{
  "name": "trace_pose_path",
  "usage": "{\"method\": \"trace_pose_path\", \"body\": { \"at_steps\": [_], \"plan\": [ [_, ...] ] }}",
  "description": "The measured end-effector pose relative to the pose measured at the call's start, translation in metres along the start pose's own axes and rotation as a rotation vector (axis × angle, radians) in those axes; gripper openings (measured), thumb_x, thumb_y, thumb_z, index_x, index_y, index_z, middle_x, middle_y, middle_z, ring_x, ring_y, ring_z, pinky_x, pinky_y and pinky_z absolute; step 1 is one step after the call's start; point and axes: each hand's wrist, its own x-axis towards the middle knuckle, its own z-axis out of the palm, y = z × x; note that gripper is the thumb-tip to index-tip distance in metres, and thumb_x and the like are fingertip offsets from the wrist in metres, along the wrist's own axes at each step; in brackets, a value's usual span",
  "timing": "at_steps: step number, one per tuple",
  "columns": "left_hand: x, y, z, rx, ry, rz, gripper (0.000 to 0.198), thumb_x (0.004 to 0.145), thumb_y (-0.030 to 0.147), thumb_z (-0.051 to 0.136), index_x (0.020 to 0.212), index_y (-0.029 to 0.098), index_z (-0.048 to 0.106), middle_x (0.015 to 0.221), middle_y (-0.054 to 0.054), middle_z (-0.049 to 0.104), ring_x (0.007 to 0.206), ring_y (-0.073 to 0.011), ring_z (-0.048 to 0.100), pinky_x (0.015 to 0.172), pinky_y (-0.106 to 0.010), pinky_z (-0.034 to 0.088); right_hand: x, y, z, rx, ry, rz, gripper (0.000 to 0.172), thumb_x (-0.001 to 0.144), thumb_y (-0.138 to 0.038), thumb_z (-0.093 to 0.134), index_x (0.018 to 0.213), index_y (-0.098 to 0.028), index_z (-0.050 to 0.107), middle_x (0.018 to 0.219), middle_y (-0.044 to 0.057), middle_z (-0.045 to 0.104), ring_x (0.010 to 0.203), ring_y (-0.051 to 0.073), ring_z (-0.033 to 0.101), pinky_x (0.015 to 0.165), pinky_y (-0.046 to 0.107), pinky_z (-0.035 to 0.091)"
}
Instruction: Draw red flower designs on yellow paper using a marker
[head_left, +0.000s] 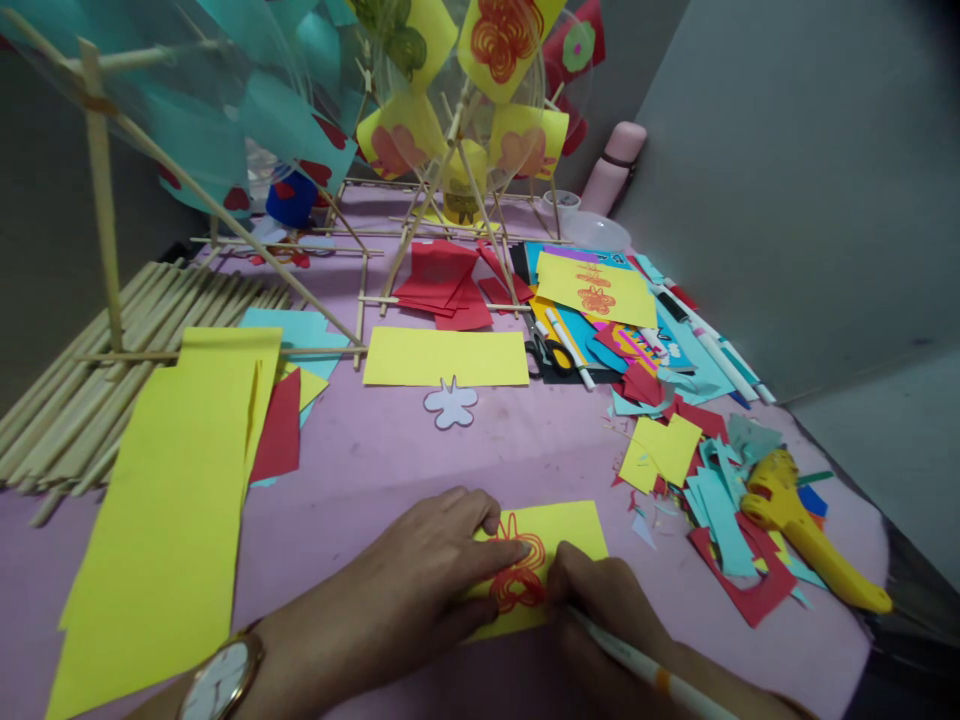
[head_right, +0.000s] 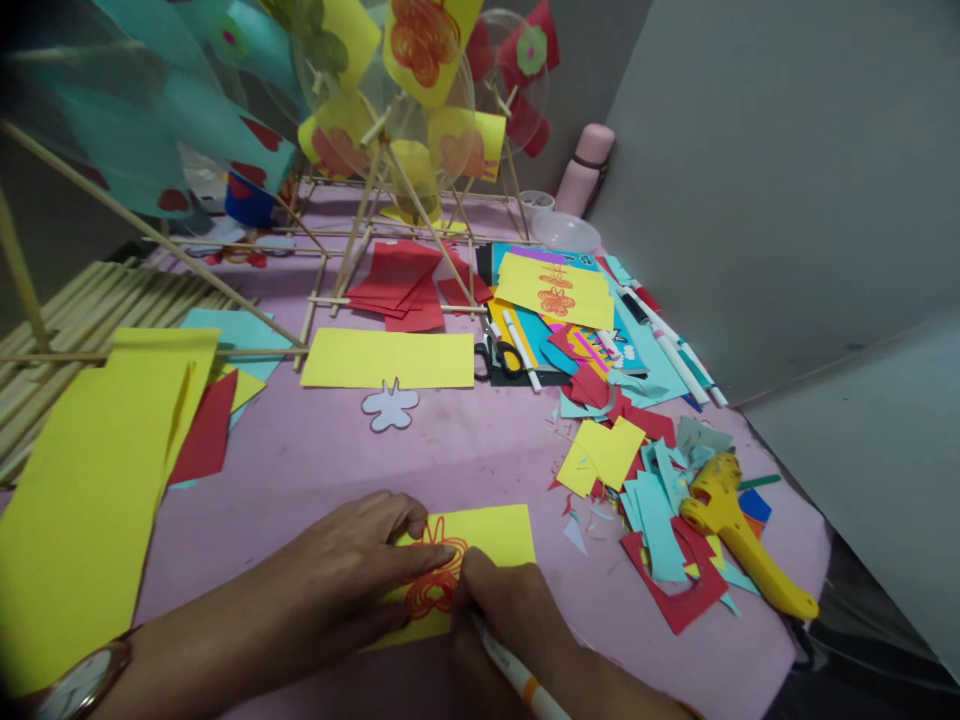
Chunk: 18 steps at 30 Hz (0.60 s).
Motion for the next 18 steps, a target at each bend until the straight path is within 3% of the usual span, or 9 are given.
{"method": "trace_pose_path", "body": {
  "at_steps": [6, 12, 18],
  "plan": [
    [0.0, -0.001, 0.001, -0.002, -0.002, 0.003, 0.03, 0.086, 0.021, 0.056, 0.114, 0.03, 0.053, 0.096, -0.003, 0.049, 0.086, -0.0186, 0.044, 0.07, -0.029, 0.037, -0.002, 0.002, 0.0, 0.065, 0.014, -0.066, 0.012, 0.069, -0.019, 0.04, 0.061, -0.024, 0.033, 0.051, -0.006, 0.039, 0.043, 0.01, 0.036, 0.042, 0.021, 0.027],
    [0.0, 0.001, -0.001, -0.01, -0.012, 0.005, 0.025, 0.088, 0.023, 0.054, 0.112, 0.029, 0.054, 0.095, -0.003, 0.049, 0.086, -0.0188, 0.044, 0.07, -0.03, 0.037, -0.001, 0.009, 0.006, 0.051, 0.067, -0.042, 0.011, 0.066, -0.019, 0.04, 0.059, -0.024, 0.033, 0.047, -0.007, 0.036, 0.041, 0.01, 0.034, 0.04, 0.021, 0.022],
    [0.001, -0.001, 0.001, -0.008, -0.006, 0.006, 0.03, 0.087, 0.02, 0.055, 0.115, 0.031, 0.052, 0.095, -0.002, 0.049, 0.086, -0.0187, 0.044, 0.07, -0.03, 0.036, 0.001, 0.007, 0.002, -0.011, -0.06, 0.005, 0.014, 0.068, -0.02, 0.043, 0.06, -0.024, 0.033, 0.051, -0.005, 0.046, 0.046, 0.012, 0.042, 0.043, 0.02, 0.028]
  ]
}}
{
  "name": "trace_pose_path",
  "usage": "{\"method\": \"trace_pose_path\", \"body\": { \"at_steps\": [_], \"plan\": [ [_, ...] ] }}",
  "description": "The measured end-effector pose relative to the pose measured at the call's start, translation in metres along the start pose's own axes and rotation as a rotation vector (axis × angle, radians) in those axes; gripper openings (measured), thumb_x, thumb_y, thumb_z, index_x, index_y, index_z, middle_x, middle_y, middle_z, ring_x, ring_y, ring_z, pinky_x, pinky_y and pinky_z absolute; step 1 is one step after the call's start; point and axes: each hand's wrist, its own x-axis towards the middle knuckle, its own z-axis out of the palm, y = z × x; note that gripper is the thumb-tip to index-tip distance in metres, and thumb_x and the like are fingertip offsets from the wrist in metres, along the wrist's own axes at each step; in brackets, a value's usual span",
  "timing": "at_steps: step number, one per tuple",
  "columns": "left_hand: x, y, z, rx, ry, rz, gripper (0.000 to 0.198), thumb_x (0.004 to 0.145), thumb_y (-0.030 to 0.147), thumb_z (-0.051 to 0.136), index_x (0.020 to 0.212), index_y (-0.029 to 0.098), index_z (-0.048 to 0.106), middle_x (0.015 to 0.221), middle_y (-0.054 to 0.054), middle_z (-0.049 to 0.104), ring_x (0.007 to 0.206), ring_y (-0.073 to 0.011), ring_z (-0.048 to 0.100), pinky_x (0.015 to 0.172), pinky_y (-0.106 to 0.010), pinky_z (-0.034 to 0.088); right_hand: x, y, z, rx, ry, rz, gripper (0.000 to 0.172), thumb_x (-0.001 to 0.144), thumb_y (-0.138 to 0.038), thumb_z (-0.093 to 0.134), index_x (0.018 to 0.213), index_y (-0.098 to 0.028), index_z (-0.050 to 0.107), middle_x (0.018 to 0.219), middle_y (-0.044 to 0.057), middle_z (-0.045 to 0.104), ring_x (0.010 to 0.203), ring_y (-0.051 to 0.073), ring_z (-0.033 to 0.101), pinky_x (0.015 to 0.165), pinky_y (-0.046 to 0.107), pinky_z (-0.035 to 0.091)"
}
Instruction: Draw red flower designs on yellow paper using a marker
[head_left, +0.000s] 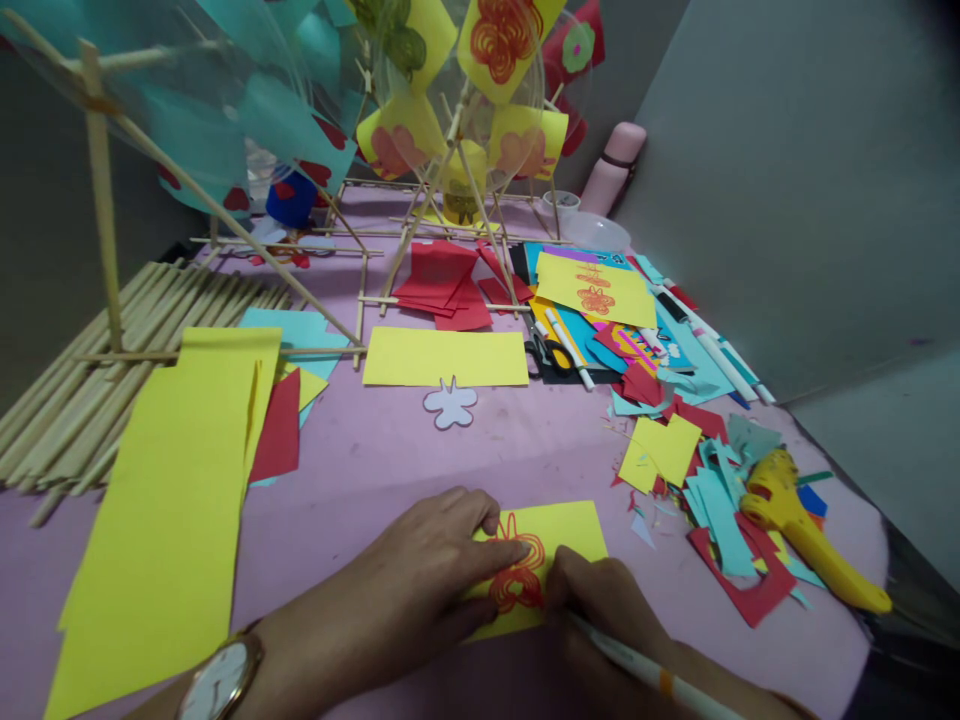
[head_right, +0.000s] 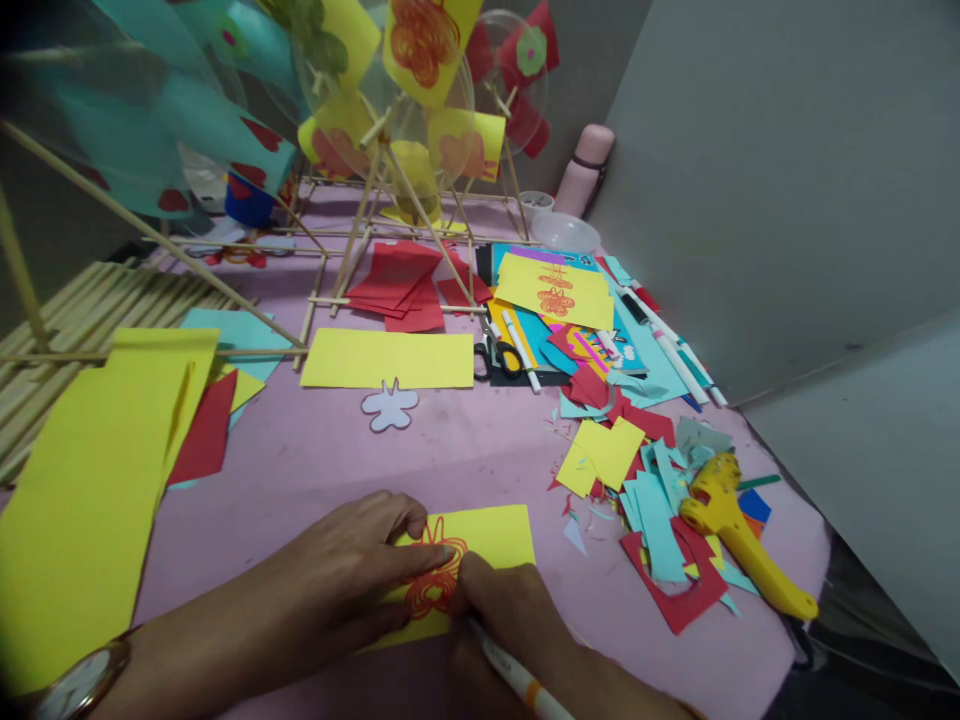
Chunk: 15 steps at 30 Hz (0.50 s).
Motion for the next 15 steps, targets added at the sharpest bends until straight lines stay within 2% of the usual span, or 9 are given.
{"method": "trace_pose_path", "body": {
  "at_steps": [6, 10, 15],
  "plan": [
    [-0.0006, 0.0, 0.0, -0.002, 0.024, 0.018, 0.028, 0.087, 0.022, 0.054, 0.114, 0.031, 0.053, 0.094, -0.002, 0.05, 0.085, -0.0183, 0.044, 0.07, -0.029, 0.037, 0.0044, 0.0037, 0.0051, -0.045, 0.006, -0.004, 0.014, 0.067, -0.022, 0.042, 0.06, -0.024, 0.031, 0.048, -0.006, 0.039, 0.041, 0.01, 0.035, 0.041, 0.02, 0.025],
    [-0.0004, 0.0008, -0.0005, -0.001, 0.026, 0.007, 0.026, 0.087, 0.021, 0.053, 0.111, 0.03, 0.054, 0.092, -0.002, 0.049, 0.083, -0.0178, 0.044, 0.068, -0.028, 0.037, 0.0055, 0.0048, 0.0067, -0.045, -0.083, 0.004, 0.016, 0.066, -0.022, 0.044, 0.058, -0.023, 0.029, 0.048, -0.006, 0.042, 0.041, 0.01, 0.035, 0.039, 0.019, 0.025],
    [0.0004, 0.0011, -0.0009, -0.002, 0.021, 0.002, 0.028, 0.086, 0.019, 0.055, 0.112, 0.03, 0.053, 0.094, -0.002, 0.05, 0.085, -0.0181, 0.045, 0.069, -0.028, 0.038, -0.0001, 0.0026, 0.0032, 0.03, 0.036, -0.05, 0.012, 0.067, -0.023, 0.043, 0.06, -0.024, 0.033, 0.048, -0.006, 0.044, 0.042, 0.011, 0.039, 0.042, 0.021, 0.027]
  ]
}}
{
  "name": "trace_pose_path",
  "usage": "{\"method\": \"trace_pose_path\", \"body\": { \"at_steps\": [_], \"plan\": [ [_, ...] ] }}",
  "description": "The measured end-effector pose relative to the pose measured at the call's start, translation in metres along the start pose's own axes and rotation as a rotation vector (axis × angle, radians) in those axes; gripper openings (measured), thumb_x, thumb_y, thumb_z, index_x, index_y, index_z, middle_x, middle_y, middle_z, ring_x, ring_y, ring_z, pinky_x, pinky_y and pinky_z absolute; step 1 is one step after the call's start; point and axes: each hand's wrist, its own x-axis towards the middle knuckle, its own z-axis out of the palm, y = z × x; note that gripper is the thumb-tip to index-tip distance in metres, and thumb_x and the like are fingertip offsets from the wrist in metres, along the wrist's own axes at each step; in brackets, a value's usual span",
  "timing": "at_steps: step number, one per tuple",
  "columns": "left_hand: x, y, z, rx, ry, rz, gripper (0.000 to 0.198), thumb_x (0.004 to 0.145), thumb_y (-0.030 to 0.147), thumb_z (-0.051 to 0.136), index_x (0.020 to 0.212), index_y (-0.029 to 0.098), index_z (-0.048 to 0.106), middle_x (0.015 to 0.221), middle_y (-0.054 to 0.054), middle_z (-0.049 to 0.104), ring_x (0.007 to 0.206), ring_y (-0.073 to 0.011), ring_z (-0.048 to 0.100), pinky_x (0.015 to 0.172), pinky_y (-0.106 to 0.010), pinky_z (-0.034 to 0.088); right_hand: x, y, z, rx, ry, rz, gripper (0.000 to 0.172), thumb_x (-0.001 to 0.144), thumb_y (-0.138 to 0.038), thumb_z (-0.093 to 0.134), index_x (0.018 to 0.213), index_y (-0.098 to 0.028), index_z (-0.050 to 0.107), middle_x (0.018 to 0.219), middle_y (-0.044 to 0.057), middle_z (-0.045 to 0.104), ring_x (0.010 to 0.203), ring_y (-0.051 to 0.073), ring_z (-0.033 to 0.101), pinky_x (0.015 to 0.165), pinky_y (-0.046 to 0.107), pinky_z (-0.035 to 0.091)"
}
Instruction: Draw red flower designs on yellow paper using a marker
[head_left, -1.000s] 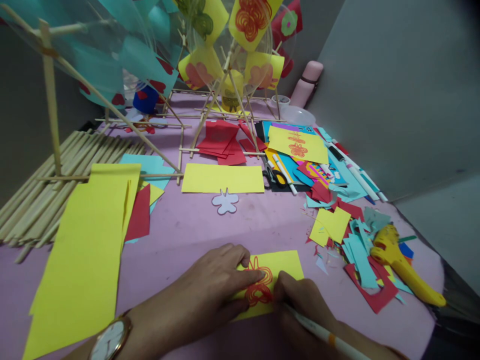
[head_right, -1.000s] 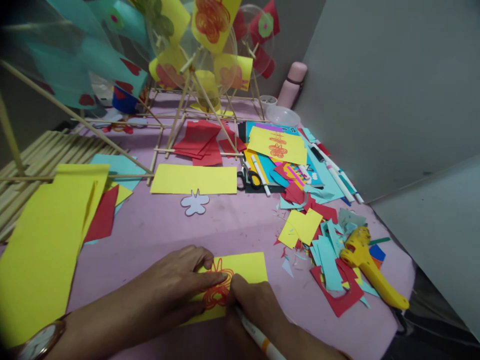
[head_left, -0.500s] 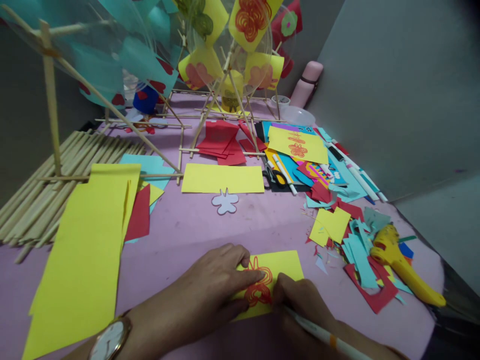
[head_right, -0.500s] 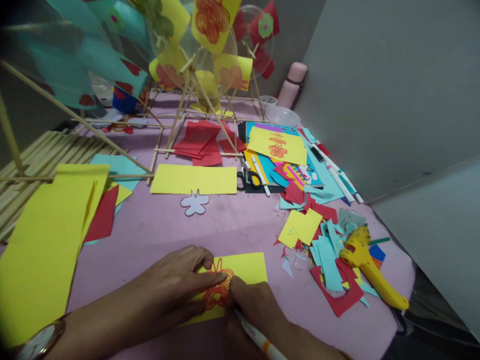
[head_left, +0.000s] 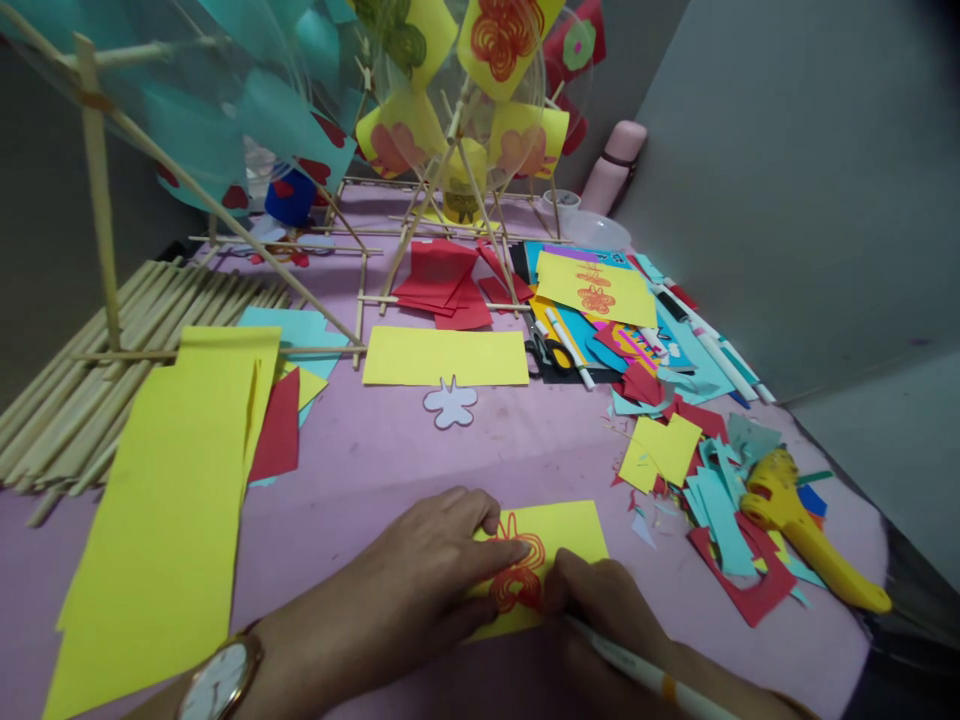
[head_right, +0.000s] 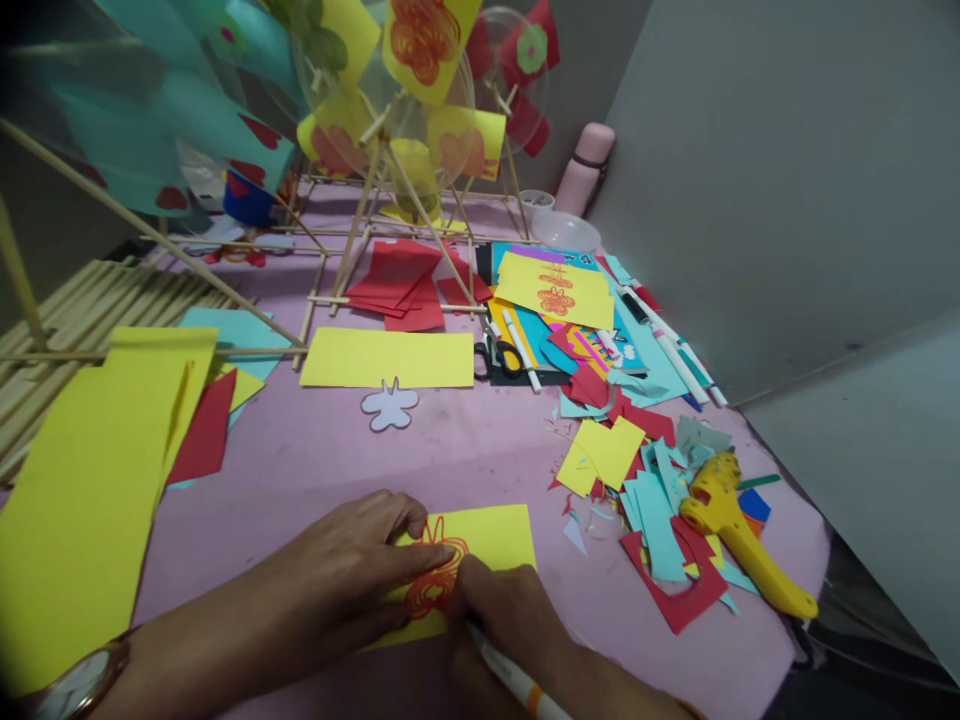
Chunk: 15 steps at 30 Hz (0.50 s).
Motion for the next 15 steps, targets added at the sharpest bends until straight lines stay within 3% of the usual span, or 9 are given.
{"method": "trace_pose_path", "body": {
  "at_steps": [7, 15],
  "plan": [
    [0.0, 0.0, 0.001, 0.0, 0.019, 0.002, 0.029, 0.084, 0.017, 0.056, 0.109, 0.03, 0.054, 0.092, -0.002, 0.05, 0.083, -0.0175, 0.045, 0.068, -0.028, 0.036, 0.0, -0.007, -0.006, 0.0, -0.023, 0.042, 0.011, 0.07, -0.02, 0.042, 0.062, -0.024, 0.036, 0.049, -0.005, 0.047, 0.045, 0.013, 0.047, 0.043, 0.021, 0.03],
    [-0.001, 0.001, -0.001, 0.009, -0.028, -0.007, 0.027, 0.086, 0.018, 0.055, 0.11, 0.03, 0.053, 0.094, -0.002, 0.049, 0.084, -0.0177, 0.043, 0.069, -0.028, 0.035, 0.001, -0.001, 0.006, -0.032, 0.066, 0.031, 0.009, 0.067, -0.021, 0.042, 0.059, -0.024, 0.036, 0.049, -0.004, 0.049, 0.045, 0.013, 0.046, 0.043, 0.021, 0.028]
  ]
}}
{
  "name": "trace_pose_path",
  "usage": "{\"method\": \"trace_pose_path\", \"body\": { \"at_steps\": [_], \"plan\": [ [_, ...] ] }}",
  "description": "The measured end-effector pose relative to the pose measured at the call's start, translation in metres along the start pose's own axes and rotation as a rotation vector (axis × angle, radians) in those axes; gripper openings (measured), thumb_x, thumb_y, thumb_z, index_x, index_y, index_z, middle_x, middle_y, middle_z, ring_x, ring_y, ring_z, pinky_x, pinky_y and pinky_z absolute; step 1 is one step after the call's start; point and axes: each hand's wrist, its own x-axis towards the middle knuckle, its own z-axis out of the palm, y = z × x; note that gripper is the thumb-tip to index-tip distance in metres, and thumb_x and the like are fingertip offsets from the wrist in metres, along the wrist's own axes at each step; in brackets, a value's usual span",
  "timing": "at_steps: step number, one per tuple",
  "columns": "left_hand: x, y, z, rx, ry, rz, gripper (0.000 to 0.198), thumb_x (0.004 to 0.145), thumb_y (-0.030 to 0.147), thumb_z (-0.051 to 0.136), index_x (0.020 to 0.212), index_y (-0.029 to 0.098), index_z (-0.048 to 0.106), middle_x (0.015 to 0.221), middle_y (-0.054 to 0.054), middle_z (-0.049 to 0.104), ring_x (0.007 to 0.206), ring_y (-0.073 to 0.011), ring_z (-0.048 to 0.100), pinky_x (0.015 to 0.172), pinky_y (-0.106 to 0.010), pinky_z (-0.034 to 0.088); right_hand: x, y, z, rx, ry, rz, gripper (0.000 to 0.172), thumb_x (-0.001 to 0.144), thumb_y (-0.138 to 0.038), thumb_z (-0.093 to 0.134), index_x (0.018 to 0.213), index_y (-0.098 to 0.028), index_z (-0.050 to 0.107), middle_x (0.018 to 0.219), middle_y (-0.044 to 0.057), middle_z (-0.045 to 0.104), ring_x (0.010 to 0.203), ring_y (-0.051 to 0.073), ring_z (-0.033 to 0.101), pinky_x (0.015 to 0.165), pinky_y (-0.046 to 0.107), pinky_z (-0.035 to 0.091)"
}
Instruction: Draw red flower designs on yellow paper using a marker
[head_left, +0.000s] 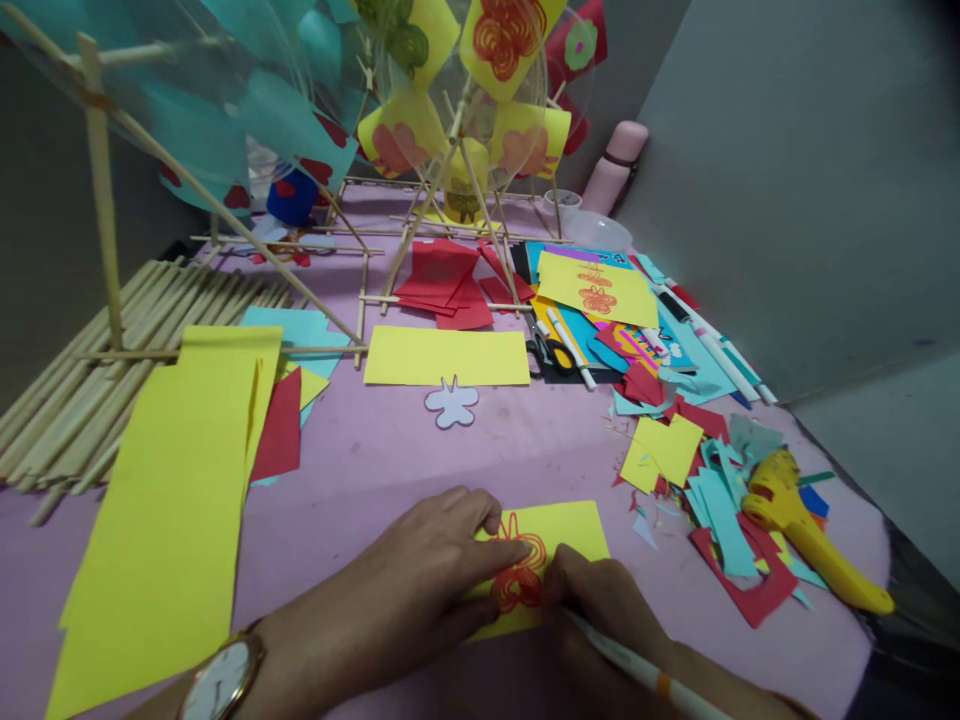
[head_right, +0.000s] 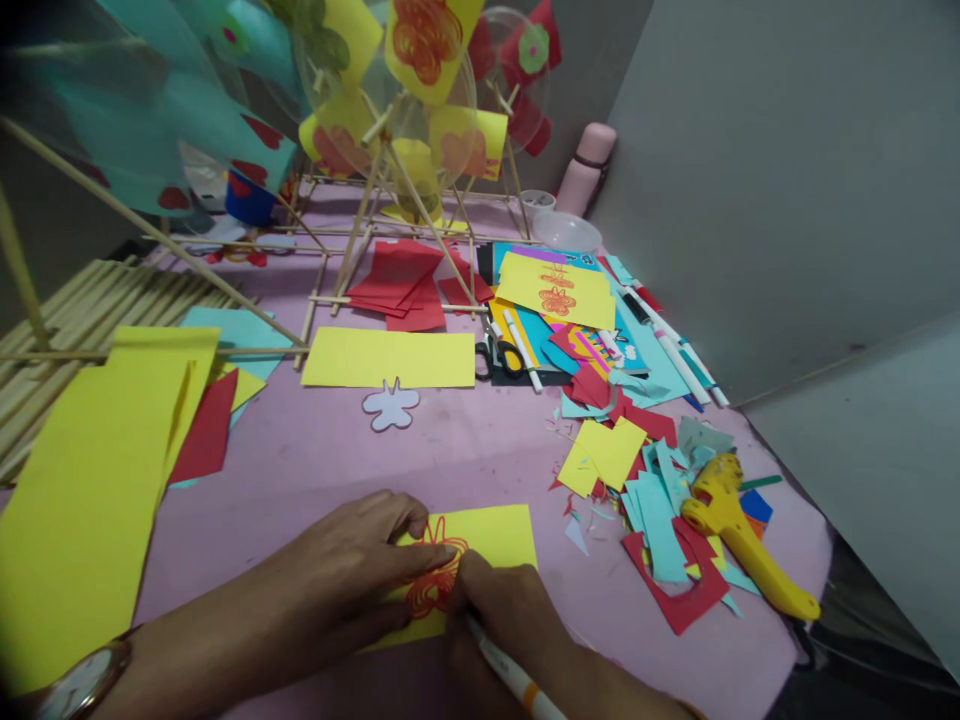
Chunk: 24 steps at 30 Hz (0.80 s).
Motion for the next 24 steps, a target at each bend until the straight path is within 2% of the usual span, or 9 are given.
{"method": "trace_pose_path", "body": {
  "at_steps": [7, 13, 17, 24],
  "plan": [
    [0.0, -0.001, 0.002, -0.007, 0.029, 0.022, 0.026, 0.087, 0.019, 0.054, 0.111, 0.029, 0.053, 0.092, -0.002, 0.049, 0.082, -0.0178, 0.044, 0.067, -0.028, 0.035, 0.002, 0.001, 0.0, -0.039, -0.005, -0.079, 0.012, 0.067, -0.016, 0.042, 0.062, -0.023, 0.034, 0.051, -0.005, 0.053, 0.043, 0.011, 0.048, 0.044, 0.02, 0.03],
    [0.0, -0.003, 0.003, -0.009, 0.07, 0.037, 0.023, 0.088, 0.022, 0.053, 0.11, 0.03, 0.055, 0.091, -0.002, 0.05, 0.082, -0.0177, 0.045, 0.068, -0.028, 0.037, 0.012, 0.019, 0.016, -0.224, -0.15, 0.0, 0.015, 0.07, -0.018, 0.05, 0.062, -0.023, 0.038, 0.053, -0.004, 0.059, 0.043, 0.013, 0.052, 0.039, 0.019, 0.026],
    [0.0, -0.003, 0.003, -0.018, 0.096, 0.048, 0.023, 0.089, 0.023, 0.051, 0.11, 0.031, 0.054, 0.09, -0.002, 0.051, 0.08, -0.0171, 0.045, 0.067, -0.027, 0.037, 0.014, 0.024, 0.022, -0.255, -0.148, -0.014, 0.013, 0.071, -0.017, 0.052, 0.066, -0.022, 0.042, 0.055, -0.003, 0.062, 0.044, 0.013, 0.054, 0.038, 0.019, 0.026],
    [0.0, -0.003, 0.004, -0.014, 0.107, 0.054, 0.026, 0.089, 0.022, 0.052, 0.112, 0.032, 0.054, 0.09, -0.002, 0.051, 0.08, -0.0167, 0.045, 0.067, -0.026, 0.037, 0.012, 0.021, 0.018, -0.273, -0.152, -0.016, 0.012, 0.068, -0.016, 0.051, 0.063, -0.023, 0.042, 0.053, -0.004, 0.059, 0.045, 0.013, 0.053, 0.04, 0.02, 0.029]
  ]
}}
